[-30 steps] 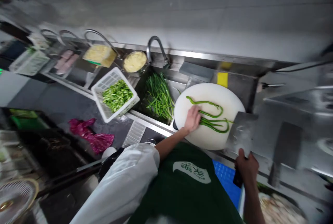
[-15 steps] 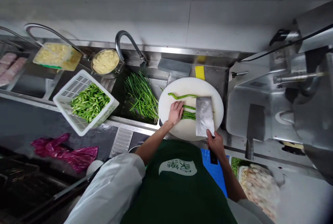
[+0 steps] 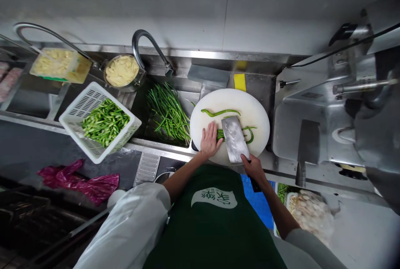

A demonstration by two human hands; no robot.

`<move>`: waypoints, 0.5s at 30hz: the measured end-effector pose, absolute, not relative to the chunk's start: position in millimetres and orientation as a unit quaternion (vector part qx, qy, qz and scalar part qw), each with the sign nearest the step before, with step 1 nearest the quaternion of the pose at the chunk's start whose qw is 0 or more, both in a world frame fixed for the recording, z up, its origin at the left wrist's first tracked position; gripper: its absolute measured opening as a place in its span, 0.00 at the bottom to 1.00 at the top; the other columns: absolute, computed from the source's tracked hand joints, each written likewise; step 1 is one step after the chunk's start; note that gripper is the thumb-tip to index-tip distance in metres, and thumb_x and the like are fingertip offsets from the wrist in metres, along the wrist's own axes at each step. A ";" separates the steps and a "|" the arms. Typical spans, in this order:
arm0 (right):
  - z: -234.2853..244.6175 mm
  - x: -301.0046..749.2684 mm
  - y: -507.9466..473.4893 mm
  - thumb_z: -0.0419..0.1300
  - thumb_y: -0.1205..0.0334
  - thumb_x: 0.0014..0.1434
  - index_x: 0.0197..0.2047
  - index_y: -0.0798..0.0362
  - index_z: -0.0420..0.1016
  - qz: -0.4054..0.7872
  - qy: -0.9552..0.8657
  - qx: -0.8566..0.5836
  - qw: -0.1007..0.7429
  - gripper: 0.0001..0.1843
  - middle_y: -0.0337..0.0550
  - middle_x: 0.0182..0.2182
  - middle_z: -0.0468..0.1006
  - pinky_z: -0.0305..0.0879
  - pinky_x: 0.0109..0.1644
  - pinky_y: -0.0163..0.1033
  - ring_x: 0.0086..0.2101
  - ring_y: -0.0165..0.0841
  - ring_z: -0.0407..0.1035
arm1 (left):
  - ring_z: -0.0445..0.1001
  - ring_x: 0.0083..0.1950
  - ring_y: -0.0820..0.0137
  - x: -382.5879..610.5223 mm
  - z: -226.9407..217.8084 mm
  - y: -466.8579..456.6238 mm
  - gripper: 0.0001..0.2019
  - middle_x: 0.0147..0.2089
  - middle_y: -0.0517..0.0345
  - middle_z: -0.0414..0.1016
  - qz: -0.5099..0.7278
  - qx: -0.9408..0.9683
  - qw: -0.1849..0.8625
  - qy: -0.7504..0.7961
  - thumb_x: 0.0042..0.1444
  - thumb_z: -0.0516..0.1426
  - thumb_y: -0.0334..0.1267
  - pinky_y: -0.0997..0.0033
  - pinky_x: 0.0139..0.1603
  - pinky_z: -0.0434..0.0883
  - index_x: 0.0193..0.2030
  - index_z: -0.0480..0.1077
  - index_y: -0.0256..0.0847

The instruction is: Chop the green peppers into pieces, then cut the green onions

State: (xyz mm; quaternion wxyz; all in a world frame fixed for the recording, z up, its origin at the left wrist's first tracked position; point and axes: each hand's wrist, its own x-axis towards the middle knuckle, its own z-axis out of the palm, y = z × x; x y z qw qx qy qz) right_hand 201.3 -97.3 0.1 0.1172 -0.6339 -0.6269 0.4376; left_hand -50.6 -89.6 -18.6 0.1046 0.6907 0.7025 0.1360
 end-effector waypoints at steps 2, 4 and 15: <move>-1.6 203.8 -97.6 0.51 0.37 0.61 0.37 0.57 0.80 0.425 -0.637 -0.634 0.103 0.31 0.53 0.31 0.82 0.67 0.41 0.42 0.36 0.44 0.75 | 0.39 0.80 0.56 -43.0 -19.6 -86.7 0.38 0.79 0.38 0.41 0.109 0.678 0.090 0.721 0.72 0.41 0.54 0.42 0.77 0.42 0.78 0.40 0.28; -2.0 206.9 -97.8 0.50 0.37 0.61 0.37 0.56 0.79 0.417 -0.647 -0.633 0.081 0.30 0.53 0.32 0.82 0.67 0.41 0.42 0.35 0.43 0.74 | 0.38 0.81 0.56 -41.1 -20.0 -83.5 0.39 0.79 0.38 0.40 0.096 0.672 0.085 0.729 0.72 0.40 0.55 0.40 0.77 0.41 0.78 0.38 0.28; 1.1 192.2 -91.6 0.49 0.42 0.65 0.38 0.56 0.78 0.384 -0.677 -0.628 0.000 0.27 0.57 0.33 0.82 0.65 0.41 0.40 0.40 0.44 0.75 | 0.37 0.81 0.56 -49.4 -21.1 -79.7 0.41 0.79 0.39 0.39 0.110 0.693 0.101 0.706 0.71 0.40 0.58 0.40 0.78 0.38 0.78 0.37 0.26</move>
